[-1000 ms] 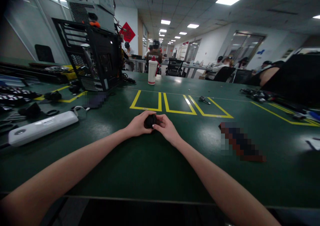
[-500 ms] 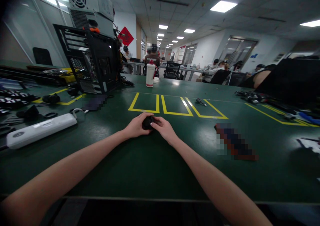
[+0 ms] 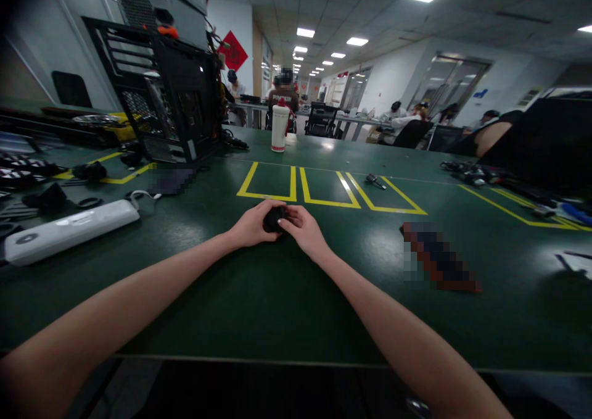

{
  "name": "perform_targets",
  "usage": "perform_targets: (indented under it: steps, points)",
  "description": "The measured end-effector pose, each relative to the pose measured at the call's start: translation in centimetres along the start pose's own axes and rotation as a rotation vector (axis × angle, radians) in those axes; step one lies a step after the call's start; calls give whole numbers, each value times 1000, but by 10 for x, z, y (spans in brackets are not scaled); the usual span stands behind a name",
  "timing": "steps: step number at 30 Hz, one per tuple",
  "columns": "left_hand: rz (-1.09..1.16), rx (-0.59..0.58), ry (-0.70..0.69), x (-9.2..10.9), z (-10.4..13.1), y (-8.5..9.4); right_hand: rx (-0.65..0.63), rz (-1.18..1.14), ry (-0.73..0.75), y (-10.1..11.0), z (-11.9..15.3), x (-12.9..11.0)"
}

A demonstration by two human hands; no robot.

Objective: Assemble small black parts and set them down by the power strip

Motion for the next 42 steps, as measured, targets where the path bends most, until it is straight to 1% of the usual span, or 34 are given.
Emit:
perform_targets:
  steps: [3, 7, 12, 18, 21, 24, 26, 36, 40, 42]
  points:
    - [-5, -2, 2, 0, 0, 0, -49, -6, -44, -3, 1, 3]
    - [-9, 3, -9, 0, 0, 0, -95, -41, 7, -5, 5, 1]
    - [-9, 4, 0, -3, 0, -1, -77, -57, 17, -3, 6, 3]
    - [-8, 8, -5, -3, -1, -1, -3, -6, 32, 1, 2, 0]
    - [-11, 6, -3, -3, -1, -1, -46, 17, 4, -1, 2, 2]
    - [-16, 0, 1, -3, -1, -1, -94, -6, 20, -4, 4, 0]
    - [-15, -6, 2, -2, 0, -1, -93, -18, 34, -5, 6, -1]
    - [-17, -8, 13, -5, -1, -2, -2, 24, 78, -1, 5, -3]
    - [-14, -1, 11, -4, 0, -2, -43, 56, 17, -2, 5, -1]
    - [-13, -4, 14, -4, 0, -2, -70, 49, 12, -3, 7, -1]
Point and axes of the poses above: each hand's wrist, its own z-axis away from the middle knuckle, its own y-axis out of the back of the hand, x = y × z, the point moved 8 cm from there along -z, towards the middle knuckle, and after that the axes turned 8 degrees about -y, right-handed, at the moved point
